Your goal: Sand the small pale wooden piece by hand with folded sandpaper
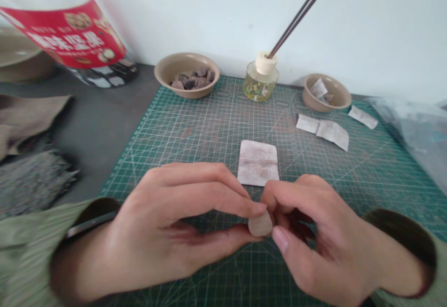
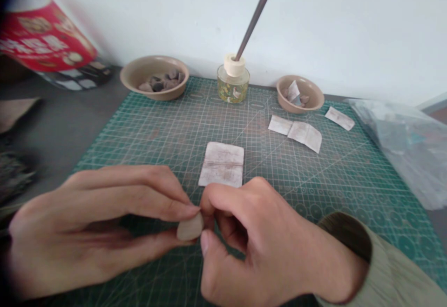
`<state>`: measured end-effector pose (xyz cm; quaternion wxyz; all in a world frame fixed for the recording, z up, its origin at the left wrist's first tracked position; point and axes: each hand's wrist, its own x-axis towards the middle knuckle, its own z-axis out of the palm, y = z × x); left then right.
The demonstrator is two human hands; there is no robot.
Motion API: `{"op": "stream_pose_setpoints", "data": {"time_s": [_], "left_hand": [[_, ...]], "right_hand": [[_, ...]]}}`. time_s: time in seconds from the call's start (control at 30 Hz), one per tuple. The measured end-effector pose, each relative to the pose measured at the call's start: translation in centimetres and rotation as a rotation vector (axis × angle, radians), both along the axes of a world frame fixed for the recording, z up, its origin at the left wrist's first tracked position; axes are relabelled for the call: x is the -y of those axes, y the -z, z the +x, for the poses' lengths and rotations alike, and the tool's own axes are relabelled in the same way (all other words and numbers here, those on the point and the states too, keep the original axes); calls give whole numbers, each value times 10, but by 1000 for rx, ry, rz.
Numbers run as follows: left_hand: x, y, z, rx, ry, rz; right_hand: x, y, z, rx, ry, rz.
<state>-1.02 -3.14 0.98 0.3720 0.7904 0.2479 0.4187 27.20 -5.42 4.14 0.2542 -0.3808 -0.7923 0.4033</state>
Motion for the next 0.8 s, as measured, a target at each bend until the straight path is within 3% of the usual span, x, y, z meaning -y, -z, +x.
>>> {"op": "stream_pose_setpoints", "data": {"time_s": [0.8], "left_hand": [[3,3,1,21,-6,-7]], "right_hand": [[1,4,-1,-44,-19,-23]]}}
